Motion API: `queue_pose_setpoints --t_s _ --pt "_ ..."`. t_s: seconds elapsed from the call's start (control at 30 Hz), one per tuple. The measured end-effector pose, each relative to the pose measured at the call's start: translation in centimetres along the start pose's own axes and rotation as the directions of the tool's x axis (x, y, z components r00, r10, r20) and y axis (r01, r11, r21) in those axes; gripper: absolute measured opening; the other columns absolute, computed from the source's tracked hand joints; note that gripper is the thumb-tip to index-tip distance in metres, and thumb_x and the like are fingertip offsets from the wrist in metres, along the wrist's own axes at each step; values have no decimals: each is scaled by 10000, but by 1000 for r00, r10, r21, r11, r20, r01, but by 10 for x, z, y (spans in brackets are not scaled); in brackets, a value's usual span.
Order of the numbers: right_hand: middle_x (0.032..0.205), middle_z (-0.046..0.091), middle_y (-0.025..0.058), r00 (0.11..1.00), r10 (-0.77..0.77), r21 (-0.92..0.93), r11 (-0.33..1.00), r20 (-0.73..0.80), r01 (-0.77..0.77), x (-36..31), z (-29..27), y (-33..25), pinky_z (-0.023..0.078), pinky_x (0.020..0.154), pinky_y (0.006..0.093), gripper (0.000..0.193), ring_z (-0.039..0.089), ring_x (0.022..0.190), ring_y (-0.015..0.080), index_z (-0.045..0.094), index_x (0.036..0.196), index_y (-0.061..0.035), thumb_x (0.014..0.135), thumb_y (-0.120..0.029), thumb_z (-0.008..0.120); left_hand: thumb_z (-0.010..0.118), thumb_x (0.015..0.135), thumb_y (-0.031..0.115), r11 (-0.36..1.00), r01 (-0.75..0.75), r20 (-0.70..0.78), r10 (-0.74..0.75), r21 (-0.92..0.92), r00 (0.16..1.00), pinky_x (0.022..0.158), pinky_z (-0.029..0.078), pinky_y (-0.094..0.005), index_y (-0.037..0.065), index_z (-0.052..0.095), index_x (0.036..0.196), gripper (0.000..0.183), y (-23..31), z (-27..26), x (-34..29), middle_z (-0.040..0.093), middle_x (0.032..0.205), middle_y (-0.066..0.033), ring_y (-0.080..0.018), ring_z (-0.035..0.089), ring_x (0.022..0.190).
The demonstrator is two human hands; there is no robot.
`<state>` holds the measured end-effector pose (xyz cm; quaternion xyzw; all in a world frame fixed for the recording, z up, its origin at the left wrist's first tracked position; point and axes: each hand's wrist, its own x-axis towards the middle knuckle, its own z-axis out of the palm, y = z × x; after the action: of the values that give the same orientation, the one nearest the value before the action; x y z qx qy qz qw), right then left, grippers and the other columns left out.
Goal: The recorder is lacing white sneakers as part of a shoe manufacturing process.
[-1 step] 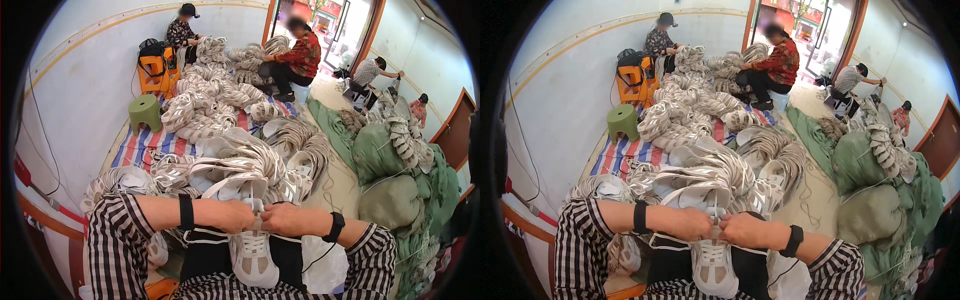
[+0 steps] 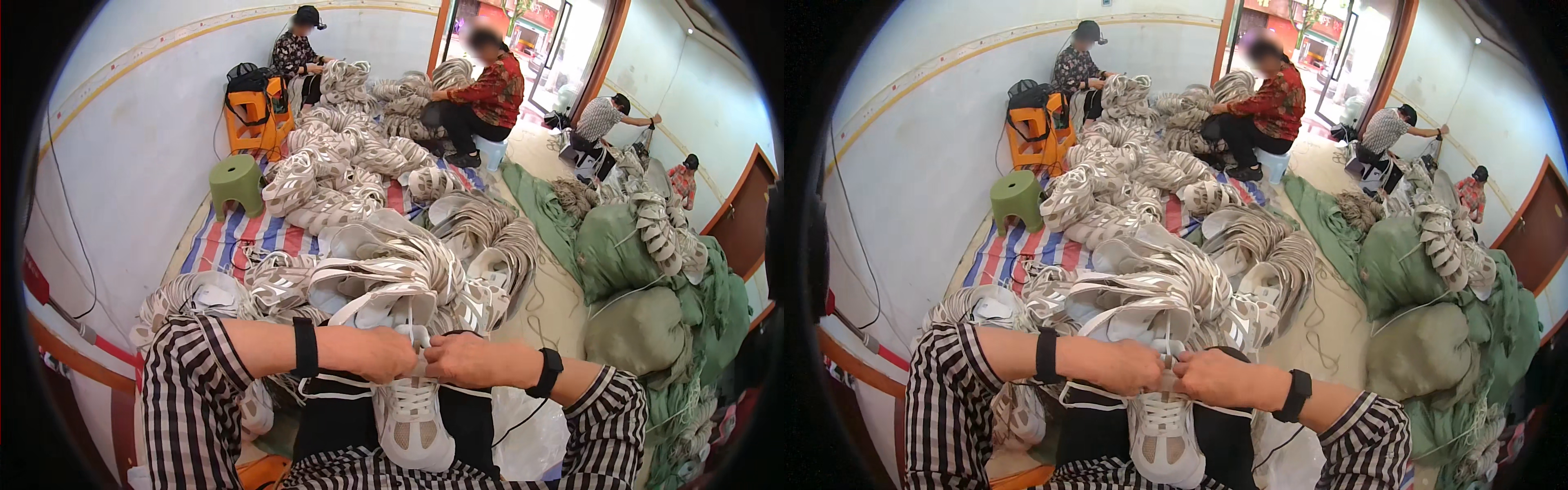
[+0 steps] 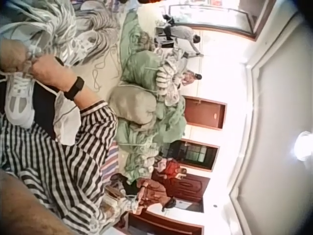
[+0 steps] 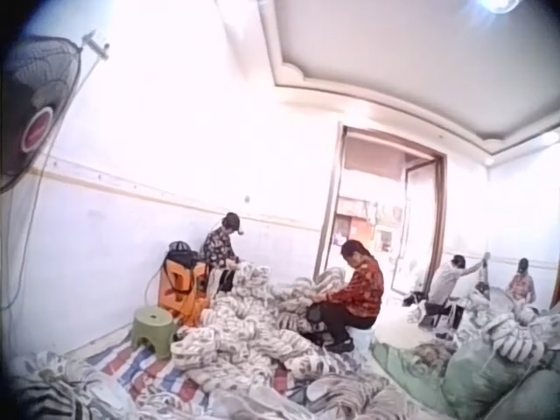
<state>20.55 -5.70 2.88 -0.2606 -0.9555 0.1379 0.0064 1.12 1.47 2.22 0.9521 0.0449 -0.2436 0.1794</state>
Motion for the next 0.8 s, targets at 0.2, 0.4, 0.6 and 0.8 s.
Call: queue_pose_setpoints --t_s 0.2,0.4,0.6,0.8 --pt "873 566 76 1000 -18 -59 998 -20 17 -8 5 0 525 713 369 142 573 892 262 600 855 -34 753 -131 618 631 740 87 977 -157 -198 184 148 963 699 519 -445 54 702 818 110 -4 12 -3 631 842 -115 -309 614 904" --pt "857 559 83 998 -9 -58 998 -57 6 -8 11 -1 517 720 371 101 570 895 264 590 806 -44 777 -139 613 638 732 90 970 -185 -256 220 157 941 760 509 -430 51 687 835 121 -3 21 -12 607 948 -102 -293 582 976" --pt "856 587 82 997 70 235 970 -17 -64 -1 7 9 505 725 387 104 566 891 288 630 831 -45 840 -142 593 654 682 138 993 -92 -118 101 79 988 783 509 -462 77 700 857 191 3 10 -12 616 947 -113 -327 594 958" --pt "827 625 101 986 136 121 982 100 -148 11 26 8 492 732 393 143 579 824 302 663 851 -51 868 -173 590 563 751 167 982 128 78 -118 -142 990 729 526 -450 125 742 866 217 1 -6 2 707 881 -132 -355 670 851"
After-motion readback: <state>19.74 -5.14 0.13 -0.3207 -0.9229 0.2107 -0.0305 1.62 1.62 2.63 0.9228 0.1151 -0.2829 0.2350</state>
